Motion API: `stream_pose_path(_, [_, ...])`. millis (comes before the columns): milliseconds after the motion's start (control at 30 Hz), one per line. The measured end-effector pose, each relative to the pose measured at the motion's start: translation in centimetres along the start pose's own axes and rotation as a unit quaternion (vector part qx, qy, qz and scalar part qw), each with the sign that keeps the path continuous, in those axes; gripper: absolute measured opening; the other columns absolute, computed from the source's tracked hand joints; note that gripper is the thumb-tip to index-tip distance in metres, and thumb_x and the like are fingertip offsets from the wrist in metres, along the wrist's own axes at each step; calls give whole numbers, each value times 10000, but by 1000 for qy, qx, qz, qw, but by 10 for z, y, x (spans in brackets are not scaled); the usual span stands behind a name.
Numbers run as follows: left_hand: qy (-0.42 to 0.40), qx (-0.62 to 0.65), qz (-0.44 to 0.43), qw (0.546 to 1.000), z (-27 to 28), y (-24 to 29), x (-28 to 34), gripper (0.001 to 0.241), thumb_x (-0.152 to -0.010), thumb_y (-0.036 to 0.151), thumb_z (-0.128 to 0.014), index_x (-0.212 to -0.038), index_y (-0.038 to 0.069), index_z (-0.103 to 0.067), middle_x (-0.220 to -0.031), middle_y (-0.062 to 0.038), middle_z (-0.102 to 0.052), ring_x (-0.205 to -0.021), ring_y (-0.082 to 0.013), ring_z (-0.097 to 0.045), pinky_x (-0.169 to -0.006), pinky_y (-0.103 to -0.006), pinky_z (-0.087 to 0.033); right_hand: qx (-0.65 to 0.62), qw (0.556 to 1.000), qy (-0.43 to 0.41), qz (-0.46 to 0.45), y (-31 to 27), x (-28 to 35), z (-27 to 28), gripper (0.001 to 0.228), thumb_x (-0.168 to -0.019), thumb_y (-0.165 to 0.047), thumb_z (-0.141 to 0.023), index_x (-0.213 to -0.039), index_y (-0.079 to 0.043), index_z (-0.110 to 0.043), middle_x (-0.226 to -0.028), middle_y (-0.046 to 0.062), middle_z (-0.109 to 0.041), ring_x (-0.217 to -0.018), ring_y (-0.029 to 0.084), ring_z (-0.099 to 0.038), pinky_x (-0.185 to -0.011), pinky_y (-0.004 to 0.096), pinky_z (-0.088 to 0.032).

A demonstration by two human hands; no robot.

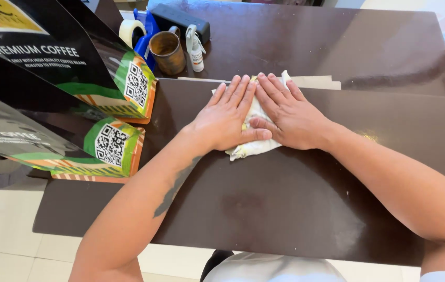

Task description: Wiping and cleaning various counter surfaces and equipment in a service area.

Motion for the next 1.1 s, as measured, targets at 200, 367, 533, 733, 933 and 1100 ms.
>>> stream_pose_path(200, [-1,5,26,1000,-7,28,29,1201,-855,906,-306,-1634,30,-45,-1710,-186,-15,-1585,-331,26,-1283,-502,-14,-7,1000,-6,4,-15,30,2,805,-1051,-607,-254,-1637,-74,-110,-1712,154,-52,-1577,330,-16,-1243,551,-41])
stream_pose_path(367, [15,-4,16,1000,-22,76,72,1185,-878,883,-324,-1625,0,-65,-1700,-219,-45,-1580,-361,0,-1275,-508,-24,13,999,0,39,-36,84,-6,835,-1048,-630,-251,-1626,-38,-131,-1704,185,-71,-1572,354,-27,-1234,556,-40])
stream_pose_path(533, [88,-28,-9,996,-57,116,112,1223,-864,898,-355,-1607,-46,-124,-1677,-256,-129,-1568,-387,-78,-1263,-519,-58,20,997,17,75,-58,137,-19,871,-1042,-665,-273,-1618,-24,-148,-1695,191,-89,-1567,355,-31,-1231,536,-27])
stream_pose_path(733, [149,-55,-12,987,-70,142,154,1235,-855,899,-352,-1574,-95,-208,-1643,-291,-220,-1553,-402,-156,-1257,-509,-90,62,988,56,126,-84,165,-26,888,-1035,-680,-321,-1598,-3,-209,-1680,215,-153,-1567,372,-73,-1236,523,-24])
stream_pose_path(933, [145,-46,-11,988,-66,107,157,1274,-825,927,-352,-1577,-88,-188,-1649,-291,-194,-1559,-404,-136,-1259,-507,-71,68,985,67,143,-96,132,-23,942,-1003,-728,-363,-1595,-10,-214,-1675,211,-165,-1573,357,-82,-1242,508,-24])
stream_pose_path(1100, [138,-26,14,990,-52,44,128,1250,-835,913,-361,-1583,-75,-195,-1658,-282,-186,-1561,-409,-134,-1259,-527,-106,33,989,49,138,-88,65,-17,903,-1025,-656,-346,-1610,10,-172,-1681,237,-135,-1557,406,-85,-1226,550,-75])
Point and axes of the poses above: each hand's wrist, its own x-axis away from the middle knuckle, its own z-axis out of the back of the hand, y = z × x, the point moved 3 cm from there along -x, towards the middle knuckle
